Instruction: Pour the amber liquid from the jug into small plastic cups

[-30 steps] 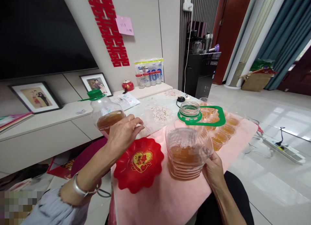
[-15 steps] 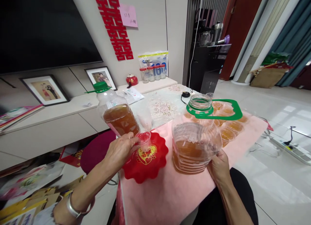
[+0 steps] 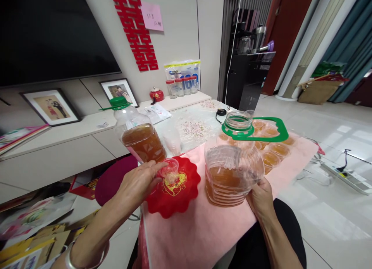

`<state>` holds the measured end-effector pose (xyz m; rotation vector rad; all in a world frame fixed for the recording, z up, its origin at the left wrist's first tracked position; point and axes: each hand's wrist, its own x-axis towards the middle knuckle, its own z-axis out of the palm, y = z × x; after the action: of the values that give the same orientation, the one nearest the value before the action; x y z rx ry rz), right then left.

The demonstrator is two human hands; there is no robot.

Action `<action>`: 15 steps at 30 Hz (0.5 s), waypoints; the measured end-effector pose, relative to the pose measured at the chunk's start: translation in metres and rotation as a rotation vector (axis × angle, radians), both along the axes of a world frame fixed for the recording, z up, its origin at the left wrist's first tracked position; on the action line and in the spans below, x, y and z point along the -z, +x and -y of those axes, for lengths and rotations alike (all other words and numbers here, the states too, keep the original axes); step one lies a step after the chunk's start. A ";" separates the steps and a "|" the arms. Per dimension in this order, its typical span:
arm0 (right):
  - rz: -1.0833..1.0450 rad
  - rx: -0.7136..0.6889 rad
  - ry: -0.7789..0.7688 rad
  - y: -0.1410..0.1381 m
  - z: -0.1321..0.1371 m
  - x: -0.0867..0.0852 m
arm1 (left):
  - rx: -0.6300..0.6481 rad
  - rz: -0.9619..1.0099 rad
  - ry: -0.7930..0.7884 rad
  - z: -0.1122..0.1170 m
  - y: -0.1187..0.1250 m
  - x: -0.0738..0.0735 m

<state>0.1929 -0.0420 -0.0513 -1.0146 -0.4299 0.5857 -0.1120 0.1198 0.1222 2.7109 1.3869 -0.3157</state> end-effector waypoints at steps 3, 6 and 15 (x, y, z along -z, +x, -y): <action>-0.017 -0.001 0.017 -0.001 0.000 0.000 | -0.051 0.039 0.001 0.012 0.003 -0.011; -0.022 0.008 0.034 -0.001 0.000 -0.001 | -0.087 0.236 -0.042 0.029 0.016 -0.016; -0.035 0.026 -0.004 -0.004 0.005 -0.011 | -0.148 0.869 -0.736 0.082 0.093 0.040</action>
<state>0.1886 -0.0467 -0.0399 -1.0105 -0.3849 0.5804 -0.0187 0.0377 0.0824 1.7617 0.9285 0.2920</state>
